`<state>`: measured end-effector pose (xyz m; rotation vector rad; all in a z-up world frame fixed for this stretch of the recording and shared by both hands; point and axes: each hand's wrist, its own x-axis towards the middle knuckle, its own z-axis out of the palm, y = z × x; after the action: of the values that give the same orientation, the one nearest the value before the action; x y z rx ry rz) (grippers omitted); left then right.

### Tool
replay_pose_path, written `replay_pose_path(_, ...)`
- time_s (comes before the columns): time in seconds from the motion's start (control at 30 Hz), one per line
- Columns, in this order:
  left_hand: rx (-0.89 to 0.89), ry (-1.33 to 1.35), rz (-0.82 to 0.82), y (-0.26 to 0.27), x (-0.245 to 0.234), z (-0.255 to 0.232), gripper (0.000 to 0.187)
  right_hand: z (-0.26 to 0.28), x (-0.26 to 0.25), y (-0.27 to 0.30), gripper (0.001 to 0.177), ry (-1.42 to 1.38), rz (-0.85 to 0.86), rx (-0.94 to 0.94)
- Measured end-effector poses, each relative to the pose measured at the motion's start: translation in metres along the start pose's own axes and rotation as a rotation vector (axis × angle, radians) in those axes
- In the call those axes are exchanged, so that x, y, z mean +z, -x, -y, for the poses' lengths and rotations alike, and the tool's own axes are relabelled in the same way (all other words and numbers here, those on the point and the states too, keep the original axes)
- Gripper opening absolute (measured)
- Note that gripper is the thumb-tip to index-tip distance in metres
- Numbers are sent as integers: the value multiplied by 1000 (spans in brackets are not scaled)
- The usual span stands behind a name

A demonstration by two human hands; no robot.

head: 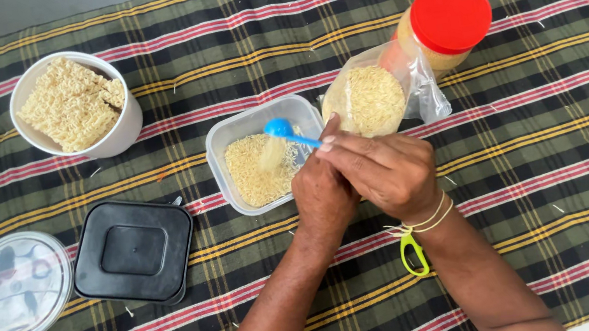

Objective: The person sorts rice by hand from a bag into a plastic container, then uses a blue scoop to transfer more rice from the bag into the container.

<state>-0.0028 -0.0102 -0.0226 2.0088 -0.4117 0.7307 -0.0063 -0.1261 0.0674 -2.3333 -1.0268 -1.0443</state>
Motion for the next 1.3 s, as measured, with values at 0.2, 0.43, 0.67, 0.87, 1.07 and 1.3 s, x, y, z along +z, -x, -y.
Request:
replay_pose_path(0.2, -301, 154, 96, -7, -4, -11, 31, -14, -5, 11, 14, -39, -194, 258)
replay_pose_path(0.43, -400, 531, -53, -11, -3, -11, 16, -40, -57, 12, 11, -248, -116, 731)
replay_pose_path(0.67, -410, 565, -64, -10, -3, -10, 20, -43, -32, 15, 9, 195, -20, 438)
replay_pose_path(0.87, -433, 599, -34, -10, 0, -10, 20, -40, -10, 17, 8, 0, 20, 525)
replay_pose_path(1.07, -416, 609, -25, -10, 1, -7, 18, -52, -5, 19, 13, -502, -39, 1063)
replay_pose_path(1.3, -413, 629, -5, -10, 1, -6, 19, -70, -20, 24, 13, -655, -175, 1141)
